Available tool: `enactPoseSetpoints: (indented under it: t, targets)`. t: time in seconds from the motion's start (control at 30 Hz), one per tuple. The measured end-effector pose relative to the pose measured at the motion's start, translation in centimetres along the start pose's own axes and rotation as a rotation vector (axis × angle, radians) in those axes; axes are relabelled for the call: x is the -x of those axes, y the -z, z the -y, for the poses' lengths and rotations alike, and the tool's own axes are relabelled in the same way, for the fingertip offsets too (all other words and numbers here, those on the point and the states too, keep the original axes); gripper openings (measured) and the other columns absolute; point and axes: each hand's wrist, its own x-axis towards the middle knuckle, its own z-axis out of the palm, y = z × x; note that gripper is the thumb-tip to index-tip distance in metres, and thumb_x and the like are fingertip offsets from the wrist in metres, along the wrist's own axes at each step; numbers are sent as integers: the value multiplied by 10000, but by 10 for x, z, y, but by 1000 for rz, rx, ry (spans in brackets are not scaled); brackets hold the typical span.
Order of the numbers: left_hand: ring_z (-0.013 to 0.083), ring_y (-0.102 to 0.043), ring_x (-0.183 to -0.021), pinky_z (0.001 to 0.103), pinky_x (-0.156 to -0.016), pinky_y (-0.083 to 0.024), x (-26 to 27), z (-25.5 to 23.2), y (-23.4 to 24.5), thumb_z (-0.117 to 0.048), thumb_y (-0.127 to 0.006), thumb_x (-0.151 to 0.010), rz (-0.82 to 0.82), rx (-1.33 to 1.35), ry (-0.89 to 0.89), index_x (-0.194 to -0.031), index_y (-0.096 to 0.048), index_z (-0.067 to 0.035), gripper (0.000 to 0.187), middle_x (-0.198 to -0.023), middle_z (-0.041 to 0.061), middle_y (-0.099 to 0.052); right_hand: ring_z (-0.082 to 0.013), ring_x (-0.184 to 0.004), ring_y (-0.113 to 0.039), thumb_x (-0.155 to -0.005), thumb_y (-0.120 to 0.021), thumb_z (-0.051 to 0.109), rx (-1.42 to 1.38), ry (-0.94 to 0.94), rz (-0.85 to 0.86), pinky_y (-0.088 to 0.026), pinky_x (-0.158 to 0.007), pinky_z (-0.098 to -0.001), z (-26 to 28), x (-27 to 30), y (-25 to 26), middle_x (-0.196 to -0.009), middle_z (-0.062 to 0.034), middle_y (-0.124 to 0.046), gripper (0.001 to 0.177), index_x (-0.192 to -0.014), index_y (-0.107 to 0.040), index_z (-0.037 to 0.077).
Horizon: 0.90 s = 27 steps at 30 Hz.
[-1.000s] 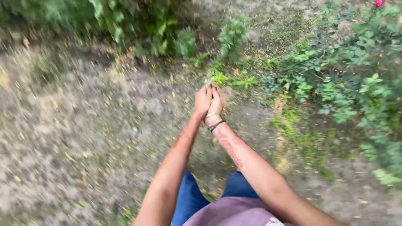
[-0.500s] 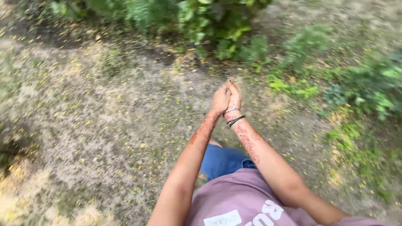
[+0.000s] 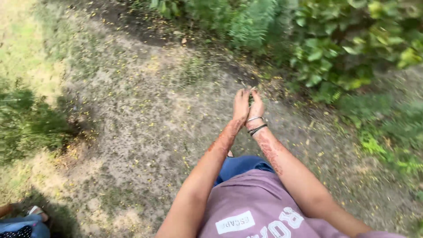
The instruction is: Gathering dry grass and weeds from the ground into a pile.
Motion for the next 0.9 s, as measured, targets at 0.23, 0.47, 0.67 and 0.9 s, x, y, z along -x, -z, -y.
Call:
enactPoseSetpoints:
  t: [0.23, 0.47, 0.67, 0.9]
  targets:
    - [299, -634, -1059, 432, -941, -506, -124, 27, 192, -312, -510, -1064, -159, 264, 226, -1213, -605, 28, 384, -1152, 204, -682, -162, -1042, -606, -1003, -662, 182, 352, 241, 5, -485, -949, -329, -176, -70, -147, -1086, -24, -680, 138, -1074, -691, 67]
    - [256, -572, -1058, 418, -945, -474, -215, 204, 321, -286, -507, -1045, -105, 450, 416, -1263, -561, -13, 354, -1169, 171, -637, -214, -1061, -662, -991, -608, 277, -21, -211, -75, -521, -961, -365, -359, -100, -246, -1135, -52, -725, 241, -1136, -676, 97]
    - [280, -594, -1068, 401, -929, -477, -334, 253, 379, -233, -562, -1008, -10, 167, 308, -1211, -618, -10, 307, -1154, 202, -660, -211, -1009, -681, -1001, -616, 329, -60, -300, -251, -525, -925, -365, -441, -198, -317, -1123, -46, -735, 298, -1165, -702, 96]
    - [238, -632, -968, 376, -866, -514, -439, 309, 385, -225, -600, -1020, 97, 284, 336, -1151, -633, 4, 266, -1053, 158, -702, -150, -1009, -685, -1002, -634, 182, 67, -87, -160, -551, -853, -326, -477, -296, -334, -1137, -7, -718, 166, -1142, -713, 140]
